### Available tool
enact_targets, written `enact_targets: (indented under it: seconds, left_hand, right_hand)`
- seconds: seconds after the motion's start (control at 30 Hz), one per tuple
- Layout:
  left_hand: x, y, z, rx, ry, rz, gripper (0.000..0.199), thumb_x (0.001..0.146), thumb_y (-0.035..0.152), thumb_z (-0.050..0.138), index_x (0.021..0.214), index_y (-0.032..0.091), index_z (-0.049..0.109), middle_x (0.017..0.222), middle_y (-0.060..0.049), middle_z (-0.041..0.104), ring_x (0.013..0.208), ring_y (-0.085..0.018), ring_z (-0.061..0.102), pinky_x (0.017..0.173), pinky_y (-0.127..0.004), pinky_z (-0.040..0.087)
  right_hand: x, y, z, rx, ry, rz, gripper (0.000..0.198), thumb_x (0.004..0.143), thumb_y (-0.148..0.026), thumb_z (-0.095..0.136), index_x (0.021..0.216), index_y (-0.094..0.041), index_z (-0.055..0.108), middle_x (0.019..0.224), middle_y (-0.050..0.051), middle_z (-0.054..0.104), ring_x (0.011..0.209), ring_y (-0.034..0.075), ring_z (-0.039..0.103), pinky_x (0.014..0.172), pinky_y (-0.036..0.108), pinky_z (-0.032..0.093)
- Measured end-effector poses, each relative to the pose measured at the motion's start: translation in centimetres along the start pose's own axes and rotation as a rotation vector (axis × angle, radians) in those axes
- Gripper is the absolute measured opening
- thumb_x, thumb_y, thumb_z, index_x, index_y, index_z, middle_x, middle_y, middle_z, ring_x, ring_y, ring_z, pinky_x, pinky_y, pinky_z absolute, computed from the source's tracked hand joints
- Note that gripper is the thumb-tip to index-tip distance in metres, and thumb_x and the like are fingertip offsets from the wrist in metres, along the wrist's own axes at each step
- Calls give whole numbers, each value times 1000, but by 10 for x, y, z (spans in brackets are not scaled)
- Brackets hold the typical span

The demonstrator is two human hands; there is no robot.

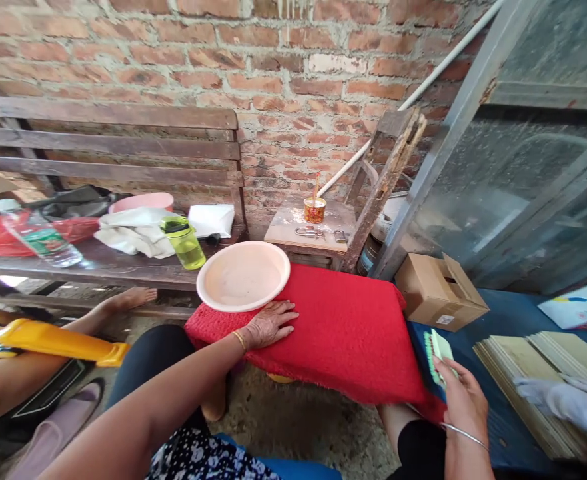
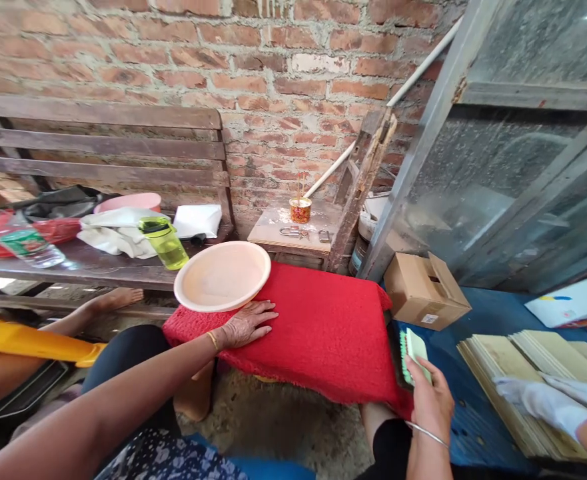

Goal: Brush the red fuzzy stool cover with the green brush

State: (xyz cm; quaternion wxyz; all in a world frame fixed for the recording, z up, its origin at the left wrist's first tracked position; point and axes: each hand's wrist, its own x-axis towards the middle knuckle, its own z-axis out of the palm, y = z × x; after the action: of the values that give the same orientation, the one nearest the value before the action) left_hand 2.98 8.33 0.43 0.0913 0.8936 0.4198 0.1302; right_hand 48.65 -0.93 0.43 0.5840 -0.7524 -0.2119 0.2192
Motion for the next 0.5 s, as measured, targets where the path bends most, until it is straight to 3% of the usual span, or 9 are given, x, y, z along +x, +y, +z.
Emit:
enact_targets:
  seconds: [0.1,0.2,0.33,0.43,0.5]
  left_hand:
    - [-6,9,1,21,27,-64,39,96,34,59,133,23,62,145,-10,55,137,-28,47,115,-48,38]
    - [-30,15,3,50,91,-128,41,96,36,60,134,22,61,144,-13,54,136,-29,48,113,-48,41]
    - [-87,8,-2,113,72,-87,41,99,39,54,138,23,58,146,-12,51,142,-30,40,116,-49,35]
    - [-121,-3,-13,171,91,-210,39,103,38,46,137,25,58,144,-11,53,138,-30,42,113,-49,37]
    - [-127,-8,-22,189,82,-289,35,104,36,44,133,24,61,138,-11,57,130,-29,49,108,-47,41]
  right_hand:
    - [-6,-7,6,-9,-26,-22,66,55,-58,83,106,-18,73,93,9,73,84,30,67,67,39,51]
    - [-20,-14,17,-139,-177,-75,66,57,-64,78,105,-20,73,95,11,73,88,34,67,71,44,53]
    - [-45,-18,39,-426,-425,-349,61,59,-72,65,94,-23,72,98,12,70,96,36,65,87,52,51]
    - [-53,-15,49,-598,-507,-581,56,62,-73,57,94,-28,69,100,11,68,100,37,63,88,52,49]
    - [-50,-13,51,-683,-521,-642,51,63,-72,55,93,-32,67,101,11,68,98,36,63,83,52,48]
